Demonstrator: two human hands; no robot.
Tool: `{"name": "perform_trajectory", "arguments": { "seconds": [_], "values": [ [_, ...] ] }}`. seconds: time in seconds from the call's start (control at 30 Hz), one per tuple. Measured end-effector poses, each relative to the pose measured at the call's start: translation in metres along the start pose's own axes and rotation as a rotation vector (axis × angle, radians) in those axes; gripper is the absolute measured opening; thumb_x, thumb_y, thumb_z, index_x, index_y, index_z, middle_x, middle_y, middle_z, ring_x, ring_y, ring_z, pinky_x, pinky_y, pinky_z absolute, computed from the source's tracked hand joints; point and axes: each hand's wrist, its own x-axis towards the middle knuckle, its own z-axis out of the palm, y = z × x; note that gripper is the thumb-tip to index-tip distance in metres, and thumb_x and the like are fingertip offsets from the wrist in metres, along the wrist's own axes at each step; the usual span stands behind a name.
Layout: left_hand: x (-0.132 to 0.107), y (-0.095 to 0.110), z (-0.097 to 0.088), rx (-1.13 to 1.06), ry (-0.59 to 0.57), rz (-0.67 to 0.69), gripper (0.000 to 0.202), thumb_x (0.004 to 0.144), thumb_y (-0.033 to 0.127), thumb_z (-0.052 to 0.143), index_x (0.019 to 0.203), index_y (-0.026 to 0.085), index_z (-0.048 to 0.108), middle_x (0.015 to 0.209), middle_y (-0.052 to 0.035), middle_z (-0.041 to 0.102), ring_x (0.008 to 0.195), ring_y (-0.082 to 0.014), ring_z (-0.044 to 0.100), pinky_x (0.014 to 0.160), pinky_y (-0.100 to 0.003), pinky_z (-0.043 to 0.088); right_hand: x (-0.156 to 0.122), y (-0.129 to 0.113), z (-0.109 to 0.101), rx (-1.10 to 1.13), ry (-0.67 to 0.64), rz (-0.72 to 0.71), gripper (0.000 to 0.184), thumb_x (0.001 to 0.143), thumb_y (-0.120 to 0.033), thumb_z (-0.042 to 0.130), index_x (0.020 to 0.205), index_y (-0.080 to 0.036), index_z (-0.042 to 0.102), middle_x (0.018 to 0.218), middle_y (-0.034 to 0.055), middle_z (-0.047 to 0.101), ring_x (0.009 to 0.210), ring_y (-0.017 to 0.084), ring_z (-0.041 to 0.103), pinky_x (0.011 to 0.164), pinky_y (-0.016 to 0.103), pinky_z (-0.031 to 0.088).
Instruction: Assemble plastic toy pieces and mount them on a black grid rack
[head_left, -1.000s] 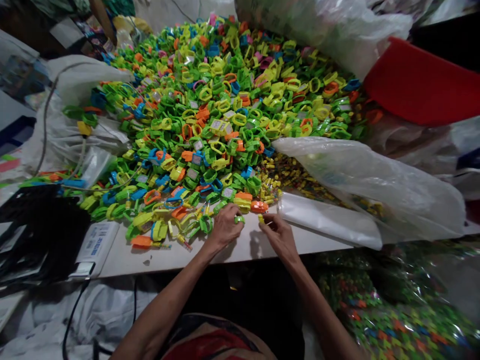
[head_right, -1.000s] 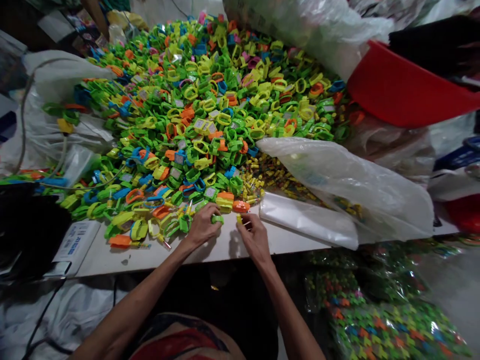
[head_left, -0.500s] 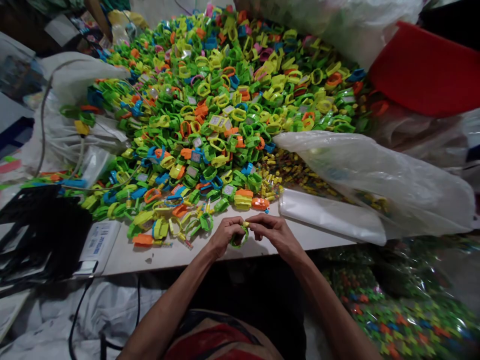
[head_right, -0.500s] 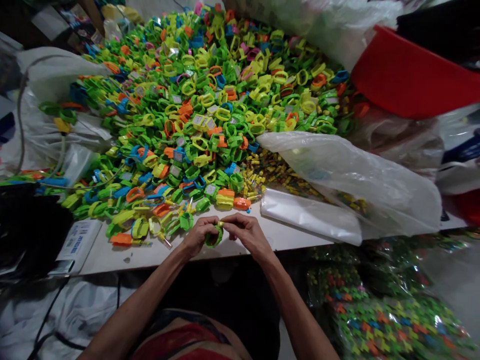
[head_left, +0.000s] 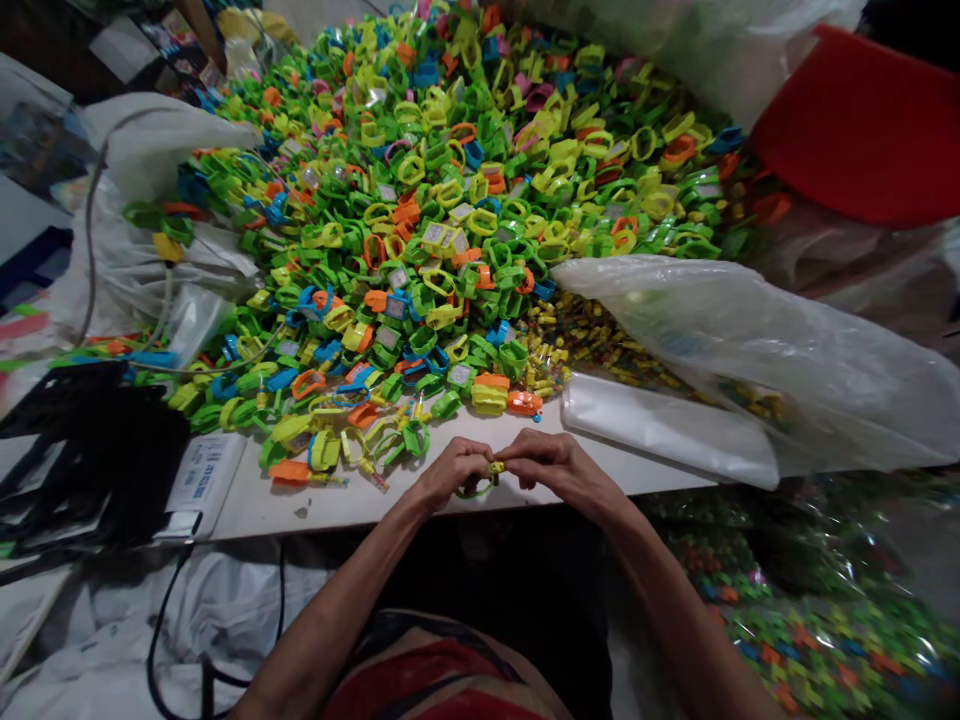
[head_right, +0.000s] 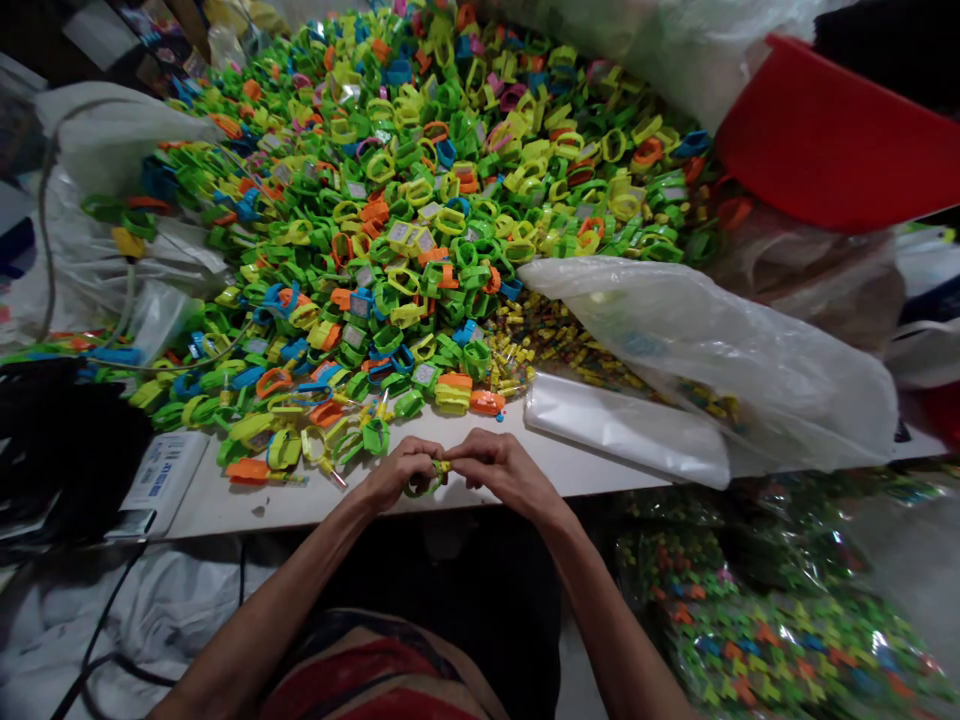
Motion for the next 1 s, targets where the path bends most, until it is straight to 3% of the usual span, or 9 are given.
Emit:
{"name": "perform_trajectory", "arguments": {
  "seconds": [0.2,0.3,0.4,0.57,0.87,1.0],
  "values": [
    [-0.004,-0.005,0.001,-0.044,-0.105,-0.074,0.029,0.056,0.041,0.067,0.058,0.013,0.056,0.045,0.0053,0.040,0.042,-0.0055,0.030,0.044,-0.022,0.019,-0.004,0.008,-0.004,-0.137,-0.024,-0.014,0.030,0.074,-0.047,0.065,0.082,-0.020,0.075,0.071,0.0038,0.056,0.058,0.013,0.052,0.054,0.025,0.043],
    [-0.002,-0.005,-0.002,-0.081,-0.068,-0.018,0.046,0.062,0.058,0.064,0.060,0.013,0.057,0.044,0.0061,0.037,0.042,-0.0052,0.026,0.044,-0.023,0.016,-0.001,0.012,-0.002,-0.095,0.069,-0.010,0.034,0.075,-0.049,0.064,0.086,-0.019,0.074,0.068,0.0037,0.056,0.060,0.014,0.052,0.059,0.028,0.044],
    [0.000,-0.003,-0.004,-0.062,-0.002,0.008,0.057,0.069,0.068,0.052,0.059,0.012,0.058,0.043,0.0046,0.037,0.041,-0.0061,0.027,0.044,-0.023,0.016,0.002,0.009,0.004,-0.024,0.073,-0.032,0.033,0.075,-0.047,0.064,0.089,-0.019,0.074,0.066,0.0028,0.056,0.064,0.015,0.052,0.066,0.029,0.044],
    [-0.002,-0.002,-0.006,-0.022,-0.026,0.005,0.058,0.068,0.069,0.053,0.058,0.012,0.057,0.044,0.0042,0.038,0.041,-0.0063,0.027,0.042,-0.023,0.017,0.004,-0.001,0.008,0.019,0.001,-0.017,0.028,0.074,-0.044,0.066,0.086,-0.019,0.074,0.068,0.0011,0.053,0.060,0.012,0.050,0.060,0.027,0.043],
    [-0.011,-0.008,-0.014,0.160,-0.116,-0.025,0.051,0.065,0.064,0.063,0.065,0.013,0.056,0.048,0.0067,0.037,0.045,-0.0060,0.028,0.044,-0.022,0.018,-0.001,0.003,0.011,-0.162,-0.050,-0.008,0.025,0.073,-0.041,0.066,0.075,-0.018,0.074,0.067,0.0033,0.054,0.055,0.011,0.050,0.050,0.024,0.040],
    [-0.010,-0.012,-0.018,0.331,-0.065,0.085,0.045,0.073,0.058,0.059,0.065,0.014,0.056,0.053,0.0051,0.042,0.051,-0.0077,0.035,0.048,-0.021,0.026,0.002,0.020,0.015,-0.185,-0.012,0.013,0.029,0.073,-0.044,0.065,0.080,-0.018,0.074,0.068,0.0041,0.055,0.054,0.012,0.052,0.049,0.025,0.043]
  ]
}}
